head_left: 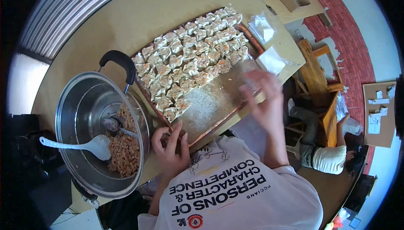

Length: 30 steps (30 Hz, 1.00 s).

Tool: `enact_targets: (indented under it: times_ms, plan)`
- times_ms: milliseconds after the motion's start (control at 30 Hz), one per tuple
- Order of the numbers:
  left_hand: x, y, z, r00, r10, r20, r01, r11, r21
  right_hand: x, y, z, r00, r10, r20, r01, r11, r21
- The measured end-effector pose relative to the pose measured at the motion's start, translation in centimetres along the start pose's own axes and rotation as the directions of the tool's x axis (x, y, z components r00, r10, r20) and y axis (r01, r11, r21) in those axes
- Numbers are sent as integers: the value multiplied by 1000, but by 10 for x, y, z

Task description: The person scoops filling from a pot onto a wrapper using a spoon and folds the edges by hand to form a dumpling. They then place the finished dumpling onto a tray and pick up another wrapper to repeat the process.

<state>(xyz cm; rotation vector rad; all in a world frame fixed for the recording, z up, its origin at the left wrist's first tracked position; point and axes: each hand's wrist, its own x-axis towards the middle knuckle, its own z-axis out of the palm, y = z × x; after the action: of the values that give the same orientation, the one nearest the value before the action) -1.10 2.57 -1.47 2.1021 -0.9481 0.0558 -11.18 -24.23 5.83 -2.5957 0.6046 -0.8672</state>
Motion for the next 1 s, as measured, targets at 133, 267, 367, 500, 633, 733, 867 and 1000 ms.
enact_targets:
  times_ms: [133,267,367,500,633,733,867,1000]
  plan:
    - [-1,0,-1,1000,25,5,-24,997,-75,-3,76,-28,933,182,-312,-245,953,-176]
    - [1,-2,-4,1000,-9,28,11,997,-77,-13,109,-35,866,382,-322,-432,897,-96]
    - [3,-1,-6,999,-35,34,38,994,-102,-13,125,-23,894,325,-309,-389,905,-173]
    - [3,2,-8,993,-95,63,102,988,-117,-9,128,-16,915,235,-329,-339,890,-305]
    - [1,-1,-7,992,-105,62,113,985,-129,-9,132,-16,898,222,-380,-370,850,-376]
    - [0,1,-6,987,-149,63,156,981,-119,-14,130,-17,878,283,-386,-418,846,-329]
    - [-1,0,-7,986,-150,67,157,981,-117,-19,130,-7,883,294,-366,-416,851,-321]
    - [-1,2,-8,979,-186,84,195,974,-115,-17,129,-9,888,298,-349,-400,875,-272]
